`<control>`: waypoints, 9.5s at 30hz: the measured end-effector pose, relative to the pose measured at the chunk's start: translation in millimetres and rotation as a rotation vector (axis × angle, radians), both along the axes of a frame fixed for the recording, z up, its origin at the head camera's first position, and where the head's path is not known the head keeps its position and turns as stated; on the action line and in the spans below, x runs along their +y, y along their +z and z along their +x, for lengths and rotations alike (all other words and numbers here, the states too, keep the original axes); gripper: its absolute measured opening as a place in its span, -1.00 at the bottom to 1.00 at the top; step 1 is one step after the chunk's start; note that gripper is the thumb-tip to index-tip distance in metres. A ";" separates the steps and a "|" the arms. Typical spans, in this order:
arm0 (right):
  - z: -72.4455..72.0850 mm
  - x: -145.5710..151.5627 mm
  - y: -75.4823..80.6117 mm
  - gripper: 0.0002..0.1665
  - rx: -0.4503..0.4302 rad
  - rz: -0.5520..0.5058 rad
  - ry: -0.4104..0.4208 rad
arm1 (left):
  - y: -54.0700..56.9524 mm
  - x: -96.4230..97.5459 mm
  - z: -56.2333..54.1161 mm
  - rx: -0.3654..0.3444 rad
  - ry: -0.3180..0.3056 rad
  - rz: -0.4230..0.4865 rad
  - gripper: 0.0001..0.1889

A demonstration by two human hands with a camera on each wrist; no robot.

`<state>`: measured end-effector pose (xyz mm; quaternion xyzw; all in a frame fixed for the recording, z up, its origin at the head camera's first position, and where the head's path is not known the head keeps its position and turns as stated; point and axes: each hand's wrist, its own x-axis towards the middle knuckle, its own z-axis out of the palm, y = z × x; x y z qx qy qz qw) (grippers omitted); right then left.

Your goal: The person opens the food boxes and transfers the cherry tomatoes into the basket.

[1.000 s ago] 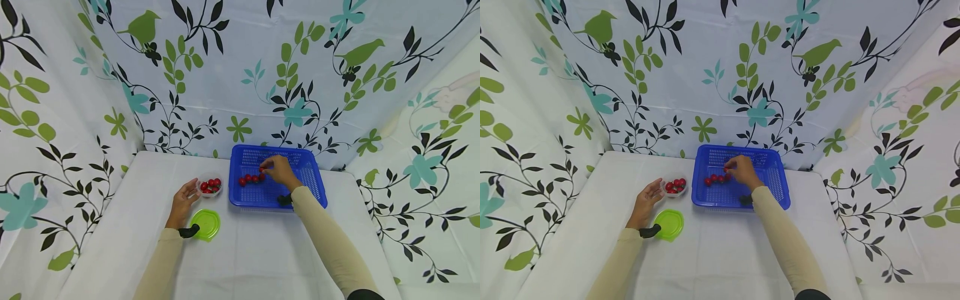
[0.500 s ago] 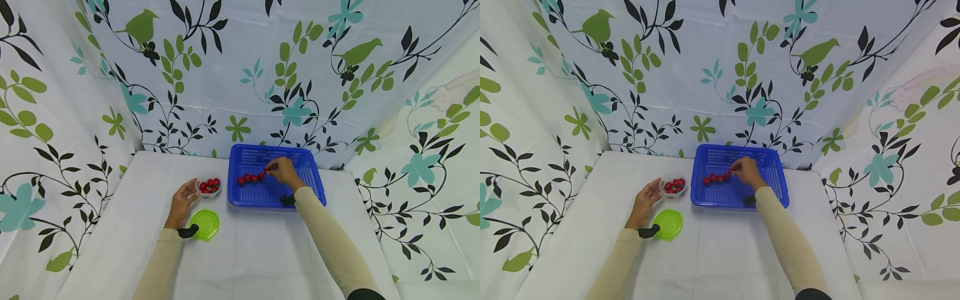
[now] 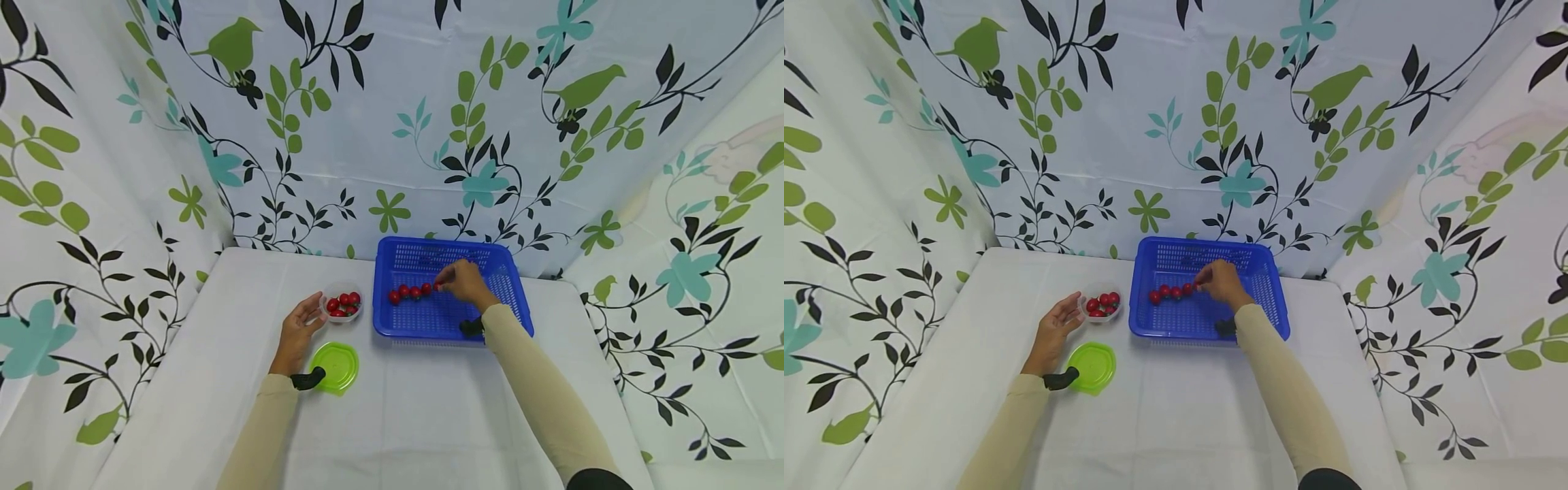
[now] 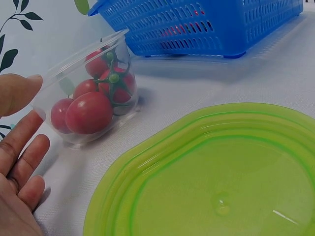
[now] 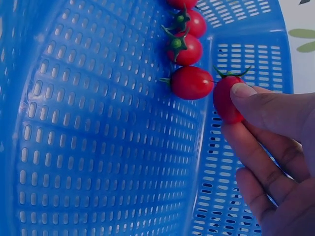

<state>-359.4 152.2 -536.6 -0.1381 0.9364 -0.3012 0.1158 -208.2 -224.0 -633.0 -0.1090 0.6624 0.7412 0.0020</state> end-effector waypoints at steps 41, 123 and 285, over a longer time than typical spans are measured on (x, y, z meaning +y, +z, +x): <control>-17.4 -1.4 -24.0 -0.84 -0.196 0.082 0.075 | -4.5 -1.2 -1.6 0.016 0.013 0.024 -0.37; 43.1 -183.6 17.0 -0.65 0.022 -0.031 0.328 | -2.1 -0.4 -2.2 -0.020 0.023 0.018 -0.38; 28.2 -101.6 45.1 -0.71 0.064 -0.181 0.046 | -8.6 -0.5 -2.9 0.010 0.018 -0.011 -0.36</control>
